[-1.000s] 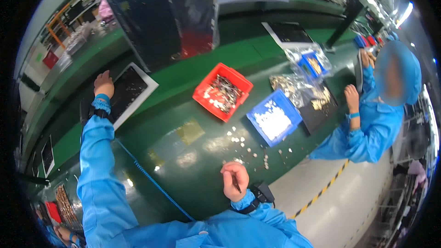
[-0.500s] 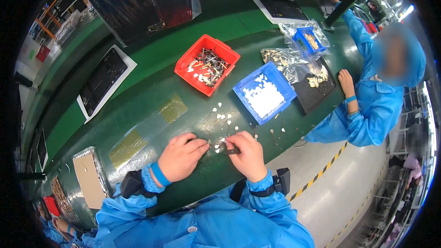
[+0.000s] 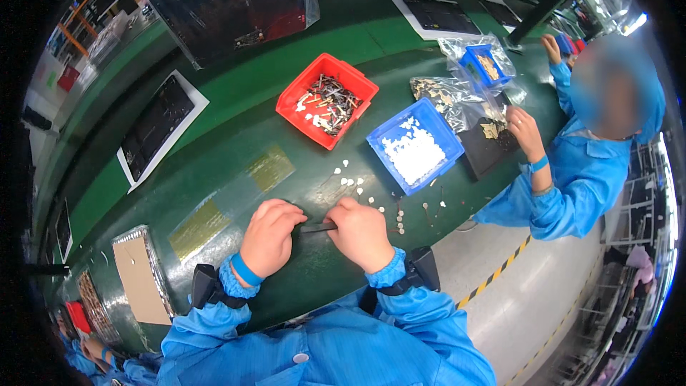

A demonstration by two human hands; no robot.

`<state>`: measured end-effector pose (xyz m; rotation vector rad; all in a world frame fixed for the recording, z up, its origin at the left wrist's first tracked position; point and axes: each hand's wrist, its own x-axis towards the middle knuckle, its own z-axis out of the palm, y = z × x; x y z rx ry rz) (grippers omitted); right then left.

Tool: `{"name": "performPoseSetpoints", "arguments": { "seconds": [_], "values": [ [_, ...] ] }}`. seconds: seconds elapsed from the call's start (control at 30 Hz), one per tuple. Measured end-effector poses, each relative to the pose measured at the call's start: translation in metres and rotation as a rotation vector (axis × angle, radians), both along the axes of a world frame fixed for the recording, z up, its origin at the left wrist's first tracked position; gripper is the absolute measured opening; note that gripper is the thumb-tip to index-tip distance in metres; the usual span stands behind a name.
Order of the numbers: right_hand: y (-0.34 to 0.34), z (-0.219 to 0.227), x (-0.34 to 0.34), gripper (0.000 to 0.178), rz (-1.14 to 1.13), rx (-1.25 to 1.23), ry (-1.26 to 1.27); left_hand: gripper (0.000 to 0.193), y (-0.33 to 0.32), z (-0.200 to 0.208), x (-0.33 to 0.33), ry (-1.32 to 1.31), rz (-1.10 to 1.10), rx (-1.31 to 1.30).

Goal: Assembling tablet components on a factory production line.

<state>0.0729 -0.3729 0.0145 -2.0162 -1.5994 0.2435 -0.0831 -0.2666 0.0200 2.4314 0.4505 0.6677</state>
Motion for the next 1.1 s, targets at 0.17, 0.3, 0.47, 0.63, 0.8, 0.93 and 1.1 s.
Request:
{"name": "performPoseSetpoints", "arguments": {
  "seconds": [0.17,0.3,0.47,0.63,0.8,0.93,1.1],
  "values": [
    [0.0,0.009,0.007,0.011,-0.058,-0.027,0.101,0.033,-0.001,-0.001,0.005,-0.029,0.0,0.003],
    [0.004,0.011,0.019,0.011,-0.069,-0.029,0.211,0.036,-0.005,-0.005,0.013,0.005,-0.034,0.051],
    [0.014,0.011,0.023,0.007,-0.135,-0.152,0.054,0.038,-0.01,-0.018,0.017,0.087,-0.053,0.148],
    [0.019,0.012,0.022,0.008,-0.134,-0.212,-0.061,0.036,-0.013,-0.024,0.022,0.073,0.018,0.216],
    [0.022,0.013,0.022,0.006,-0.119,-0.2,-0.138,0.037,-0.014,-0.025,0.022,0.109,0.001,0.258],
    [0.022,0.011,0.02,0.006,-0.14,-0.182,-0.138,0.037,-0.014,-0.026,0.024,0.088,0.012,0.248],
    [0.02,0.01,0.018,0.009,-0.161,-0.095,-0.135,0.035,-0.015,-0.03,0.024,0.09,0.018,0.255]
  ]
}}
